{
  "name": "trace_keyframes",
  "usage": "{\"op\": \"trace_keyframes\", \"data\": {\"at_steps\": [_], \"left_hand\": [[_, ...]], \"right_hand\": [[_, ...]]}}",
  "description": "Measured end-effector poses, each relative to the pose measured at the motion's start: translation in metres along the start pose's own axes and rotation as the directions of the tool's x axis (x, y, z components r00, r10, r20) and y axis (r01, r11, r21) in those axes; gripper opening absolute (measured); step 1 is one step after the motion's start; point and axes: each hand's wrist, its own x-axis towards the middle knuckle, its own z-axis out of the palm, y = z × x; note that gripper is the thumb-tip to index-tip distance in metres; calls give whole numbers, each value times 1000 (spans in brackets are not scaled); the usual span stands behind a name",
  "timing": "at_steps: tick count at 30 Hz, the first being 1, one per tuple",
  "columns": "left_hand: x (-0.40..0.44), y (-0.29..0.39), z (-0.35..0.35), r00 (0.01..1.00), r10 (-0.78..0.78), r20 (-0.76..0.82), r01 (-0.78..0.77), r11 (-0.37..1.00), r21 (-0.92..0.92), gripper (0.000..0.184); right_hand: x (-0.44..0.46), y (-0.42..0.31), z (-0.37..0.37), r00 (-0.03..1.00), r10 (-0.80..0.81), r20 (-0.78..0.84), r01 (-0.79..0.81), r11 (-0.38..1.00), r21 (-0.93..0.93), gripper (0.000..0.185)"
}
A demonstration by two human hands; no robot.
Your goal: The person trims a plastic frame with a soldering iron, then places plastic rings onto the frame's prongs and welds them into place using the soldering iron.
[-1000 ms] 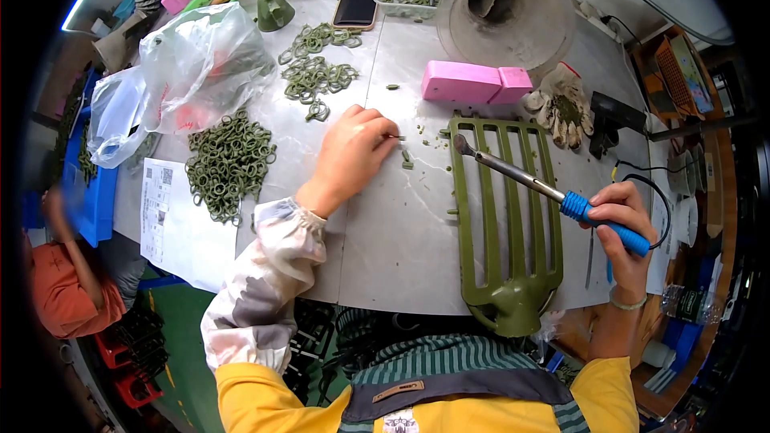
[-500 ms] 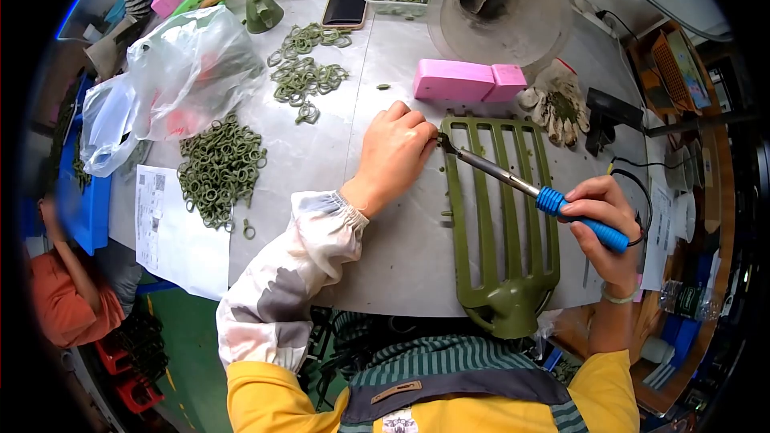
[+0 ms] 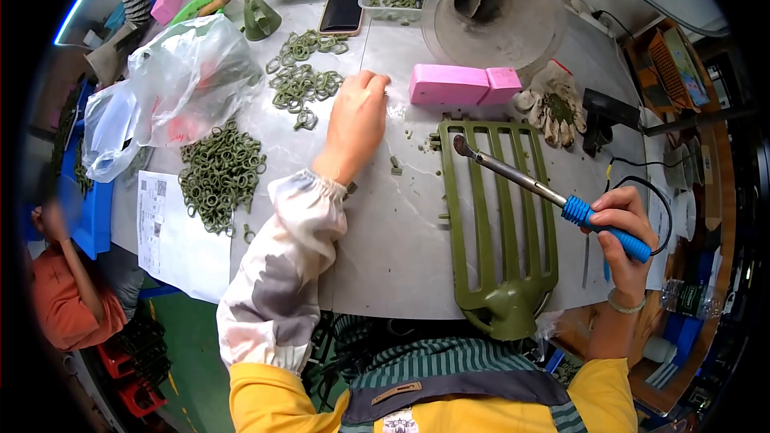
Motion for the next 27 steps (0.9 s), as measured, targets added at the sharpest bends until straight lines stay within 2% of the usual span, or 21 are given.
{"op": "trace_keyframes", "data": {"at_steps": [1,4,5,7,8,10,13,14,17,19,23,26,27], "left_hand": [[2,-8,2,999,35,-17,-35,998,51,16],[3,-21,0,985,66,160,-82,992,97,17],[2,-21,1,988,19,153,-29,998,60,17],[-4,-8,-8,986,-77,149,79,997,-12,16],[-6,-2,-14,963,-167,213,200,969,-146,17],[-11,10,-26,878,-308,366,442,817,-372,19],[-17,12,-36,709,-381,593,689,552,-469,18],[-20,9,-37,691,-401,601,686,624,-373,18],[-23,10,-39,799,-381,466,525,820,-230,17],[-29,5,-33,893,-275,357,374,895,-245,14],[-32,5,-30,977,-85,195,109,987,-114,8],[-34,0,-33,978,-78,194,59,993,102,7],[-34,-1,-36,978,-74,194,52,992,118,7]], "right_hand": [[0,0,0,1000,-4,-2,4,1000,3,17],[-2,-2,1,1000,-6,-9,6,1000,7,17],[-2,-2,0,1000,-7,-11,7,1000,8,17],[-4,-2,-1,1000,-4,-13,4,1000,13,17],[-5,-2,-1,1000,-2,-15,2,1000,17,17],[-6,-1,-1,1000,-2,-17,2,1000,26,17],[-6,-1,0,1000,-4,-15,4,1000,26,17],[-6,-1,0,1000,-3,-15,3,1000,27,17],[-7,-1,0,1000,-2,-15,2,1000,28,17],[-7,-2,1,1000,-4,-14,5,1000,28,17],[-8,-3,1,1000,-5,-16,6,1000,29,17],[-8,-4,1,1000,-7,-10,7,1000,22,16],[-8,-4,2,1000,-5,-6,5,1000,23,16]]}}
